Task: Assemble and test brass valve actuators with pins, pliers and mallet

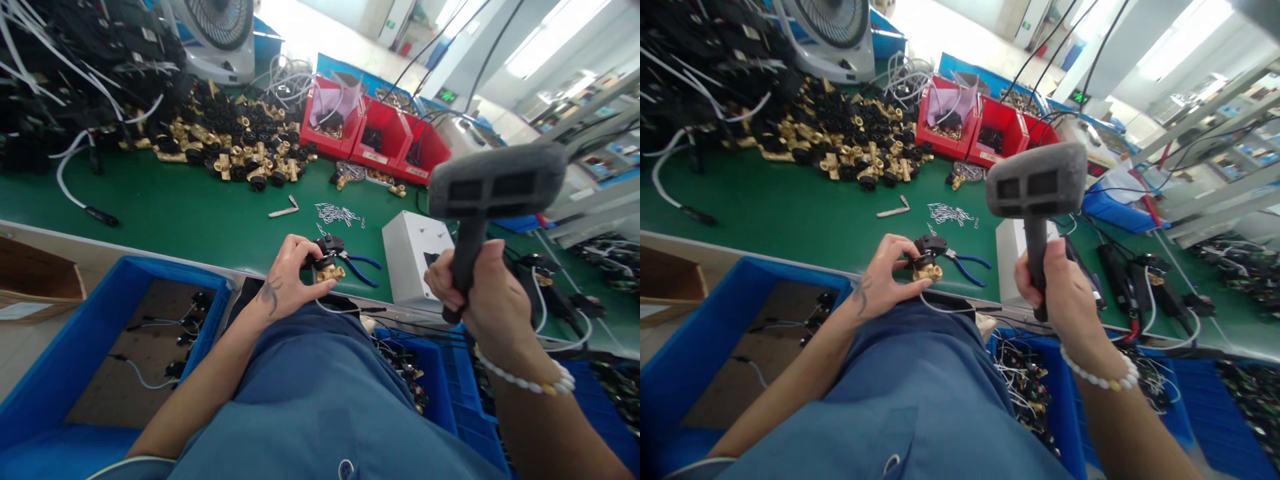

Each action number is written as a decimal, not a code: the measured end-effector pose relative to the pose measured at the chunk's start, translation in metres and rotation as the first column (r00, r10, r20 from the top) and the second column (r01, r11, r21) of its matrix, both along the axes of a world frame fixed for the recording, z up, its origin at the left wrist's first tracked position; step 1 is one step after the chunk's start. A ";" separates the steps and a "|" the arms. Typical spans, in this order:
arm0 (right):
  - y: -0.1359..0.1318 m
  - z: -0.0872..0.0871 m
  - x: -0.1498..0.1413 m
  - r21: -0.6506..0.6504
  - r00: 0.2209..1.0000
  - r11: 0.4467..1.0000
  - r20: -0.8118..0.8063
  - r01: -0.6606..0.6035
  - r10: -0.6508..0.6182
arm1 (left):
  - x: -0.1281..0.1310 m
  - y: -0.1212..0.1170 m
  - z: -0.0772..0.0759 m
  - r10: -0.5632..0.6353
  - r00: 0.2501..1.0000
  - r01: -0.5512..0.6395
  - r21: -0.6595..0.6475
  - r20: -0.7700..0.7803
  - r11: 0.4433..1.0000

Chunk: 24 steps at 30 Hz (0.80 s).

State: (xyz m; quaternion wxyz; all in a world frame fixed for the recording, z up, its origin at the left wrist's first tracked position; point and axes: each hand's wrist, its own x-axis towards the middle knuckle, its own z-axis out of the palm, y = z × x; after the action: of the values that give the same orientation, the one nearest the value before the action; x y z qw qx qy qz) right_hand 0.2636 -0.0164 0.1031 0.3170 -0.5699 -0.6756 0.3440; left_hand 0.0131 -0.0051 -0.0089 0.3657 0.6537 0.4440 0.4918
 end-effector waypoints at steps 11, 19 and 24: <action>0.004 -0.009 -0.004 0.102 0.993 0.994 -0.117 0.036 -0.024 | -0.001 0.001 0.001 -0.008 1.000 0.008 0.029 -0.022 1.000; 0.007 -0.007 -0.008 -0.068 0.969 0.991 0.212 -0.116 0.128 | -0.001 0.002 0.000 -0.007 1.000 0.007 0.027 -0.011 1.000; 0.010 -0.013 -0.004 0.056 0.995 0.995 -0.057 -0.084 0.087 | -0.001 0.002 0.000 -0.018 1.000 0.018 0.028 -0.012 0.999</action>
State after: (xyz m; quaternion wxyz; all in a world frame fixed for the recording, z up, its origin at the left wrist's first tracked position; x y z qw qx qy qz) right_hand 0.2594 -0.0063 0.0898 0.3369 -0.5211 -0.6988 0.3559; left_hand 0.0121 -0.0029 -0.0089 0.3583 0.6656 0.4332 0.4909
